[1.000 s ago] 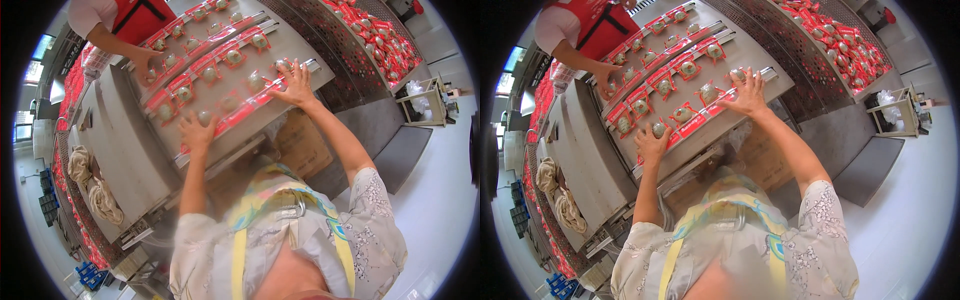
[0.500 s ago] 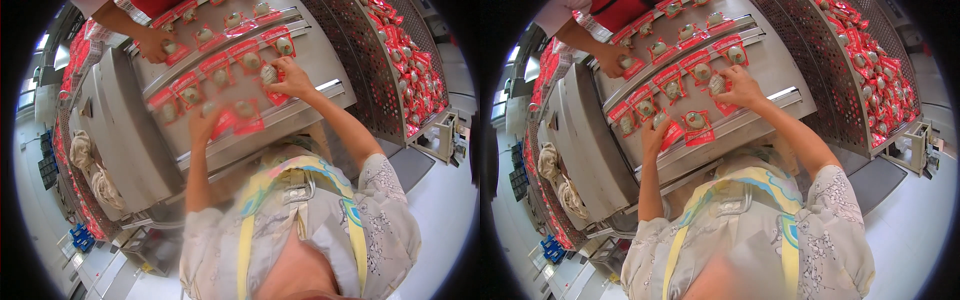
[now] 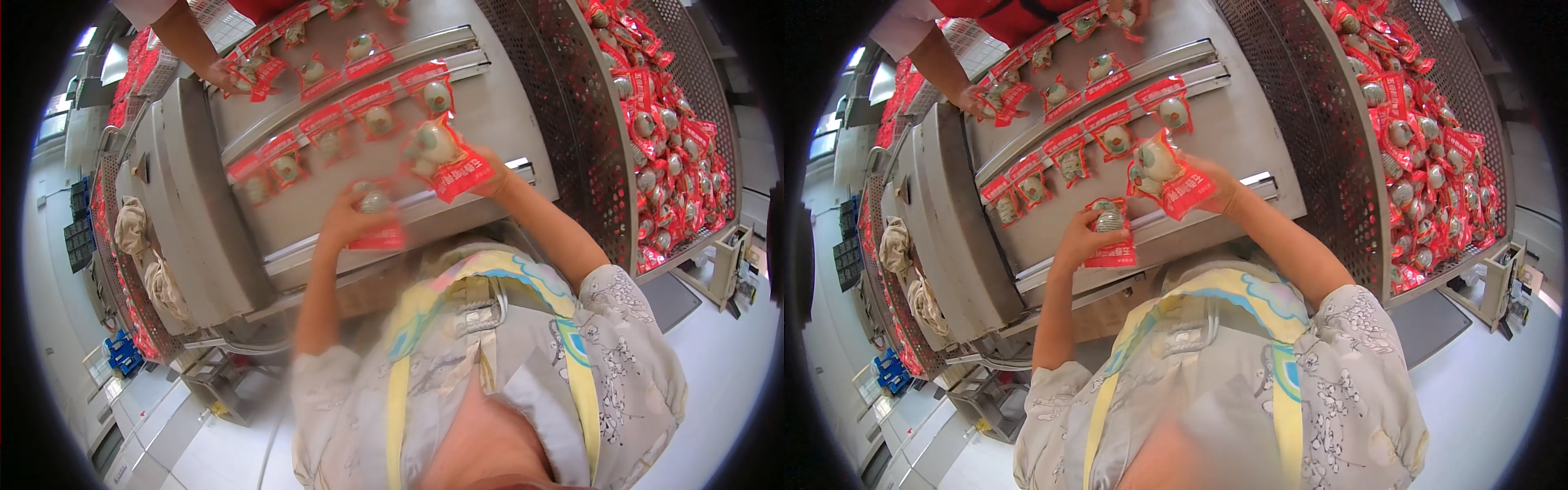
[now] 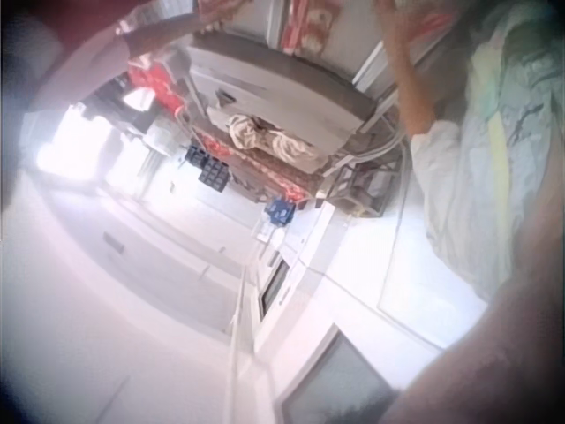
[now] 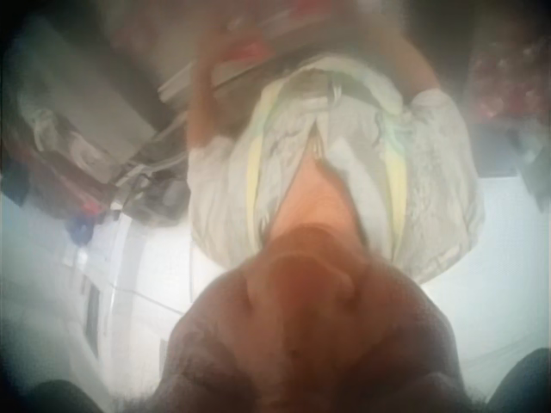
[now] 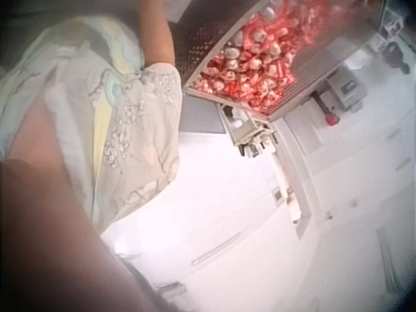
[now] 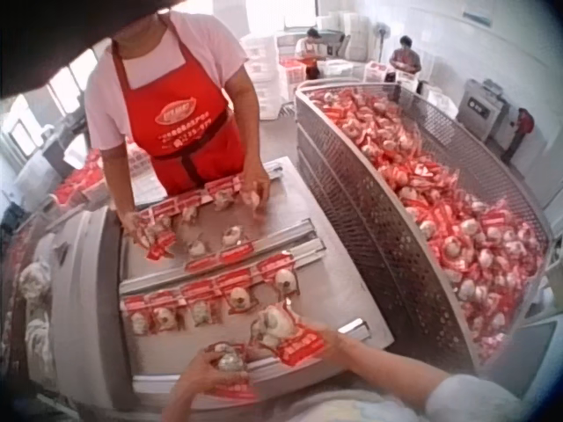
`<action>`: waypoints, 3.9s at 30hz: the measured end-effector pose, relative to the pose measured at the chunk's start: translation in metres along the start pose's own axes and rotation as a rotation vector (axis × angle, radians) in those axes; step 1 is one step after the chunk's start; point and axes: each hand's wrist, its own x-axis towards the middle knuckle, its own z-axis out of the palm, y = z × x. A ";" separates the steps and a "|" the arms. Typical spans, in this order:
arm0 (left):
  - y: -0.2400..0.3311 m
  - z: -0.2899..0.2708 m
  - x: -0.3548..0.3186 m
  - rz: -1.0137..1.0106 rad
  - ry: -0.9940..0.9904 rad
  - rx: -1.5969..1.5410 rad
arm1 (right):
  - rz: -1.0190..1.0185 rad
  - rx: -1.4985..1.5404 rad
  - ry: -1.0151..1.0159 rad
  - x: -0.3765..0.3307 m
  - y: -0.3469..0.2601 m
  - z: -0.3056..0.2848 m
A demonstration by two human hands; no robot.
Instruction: The person places individually wrapped preserved eggs into a plastic tray on a sealing machine, moves finished packages into a white basket, and cleans the machine surface using a cloth and a scraper.
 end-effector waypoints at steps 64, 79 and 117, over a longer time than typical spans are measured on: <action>0.540 0.301 0.185 0.922 -0.631 -0.880 | -0.954 -0.494 0.896 -0.415 -0.311 -0.016; 0.520 0.305 0.162 0.626 -0.697 -0.999 | -1.140 -1.392 1.220 -0.352 -0.290 0.011; 0.277 0.126 0.120 0.461 0.068 -1.011 | -0.952 -0.794 1.378 -0.375 -0.449 -0.150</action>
